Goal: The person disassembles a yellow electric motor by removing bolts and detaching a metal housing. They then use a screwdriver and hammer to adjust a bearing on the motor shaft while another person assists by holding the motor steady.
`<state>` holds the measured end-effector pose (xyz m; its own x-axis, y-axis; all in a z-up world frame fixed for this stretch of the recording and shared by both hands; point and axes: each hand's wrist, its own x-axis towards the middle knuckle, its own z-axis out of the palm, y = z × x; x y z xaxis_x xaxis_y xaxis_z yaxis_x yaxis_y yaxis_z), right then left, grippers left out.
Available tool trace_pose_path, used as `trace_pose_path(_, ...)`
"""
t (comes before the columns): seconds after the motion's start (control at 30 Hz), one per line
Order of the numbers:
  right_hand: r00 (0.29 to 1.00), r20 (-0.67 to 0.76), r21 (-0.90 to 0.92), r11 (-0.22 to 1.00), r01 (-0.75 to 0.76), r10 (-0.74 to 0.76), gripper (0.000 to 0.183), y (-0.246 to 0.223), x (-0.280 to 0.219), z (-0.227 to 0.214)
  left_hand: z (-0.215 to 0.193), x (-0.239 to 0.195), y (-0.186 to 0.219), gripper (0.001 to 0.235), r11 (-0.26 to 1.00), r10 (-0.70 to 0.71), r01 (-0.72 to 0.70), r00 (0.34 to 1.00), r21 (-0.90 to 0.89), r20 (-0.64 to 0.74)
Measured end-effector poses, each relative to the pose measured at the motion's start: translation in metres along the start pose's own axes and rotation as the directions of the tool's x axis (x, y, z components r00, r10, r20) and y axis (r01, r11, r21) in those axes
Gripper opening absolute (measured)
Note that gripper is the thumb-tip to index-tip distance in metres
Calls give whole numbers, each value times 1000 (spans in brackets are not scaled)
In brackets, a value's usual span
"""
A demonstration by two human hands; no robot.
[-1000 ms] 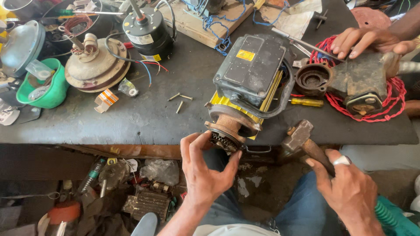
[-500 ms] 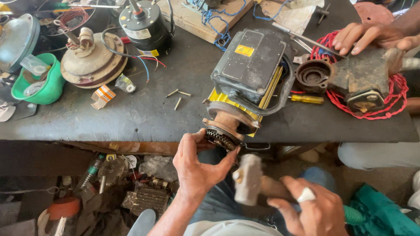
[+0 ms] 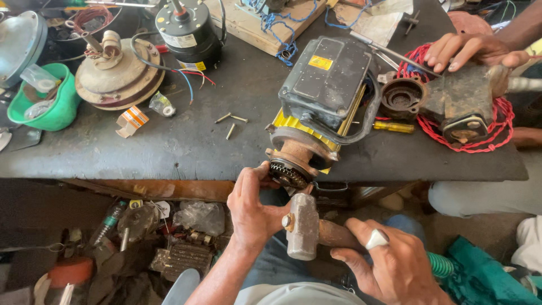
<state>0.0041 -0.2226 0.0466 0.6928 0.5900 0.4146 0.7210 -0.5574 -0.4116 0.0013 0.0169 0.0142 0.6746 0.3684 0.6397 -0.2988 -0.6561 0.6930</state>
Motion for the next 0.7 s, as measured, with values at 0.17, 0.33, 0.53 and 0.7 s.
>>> trace_pose_path(0.17, 997, 72, -14, 1000, -12, 13, 52, -12, 10, 4, 2, -4, -11, 66, 998, 23, -23, 1000, -59, 3)
trace_pose_path(0.33, 999, 50, 14, 1000, -9, 8, 49, -21, 14, 12, 0, -5, -21, 69, 994, 83, -82, 996, -68, 11)
trace_pose_path(0.53, 1000, -4, 58, 998, 14, -14, 46, -17, 14, 13, 0, -7, -27, 48, 993, 117, -114, 992, -41, 56)
trace_pose_path(0.7, 983, 99, 50, 986, -160, 154, 42, -12, 19, 22, -5, -9, -33, 55, 991, 137, -136, 988, -15, 67)
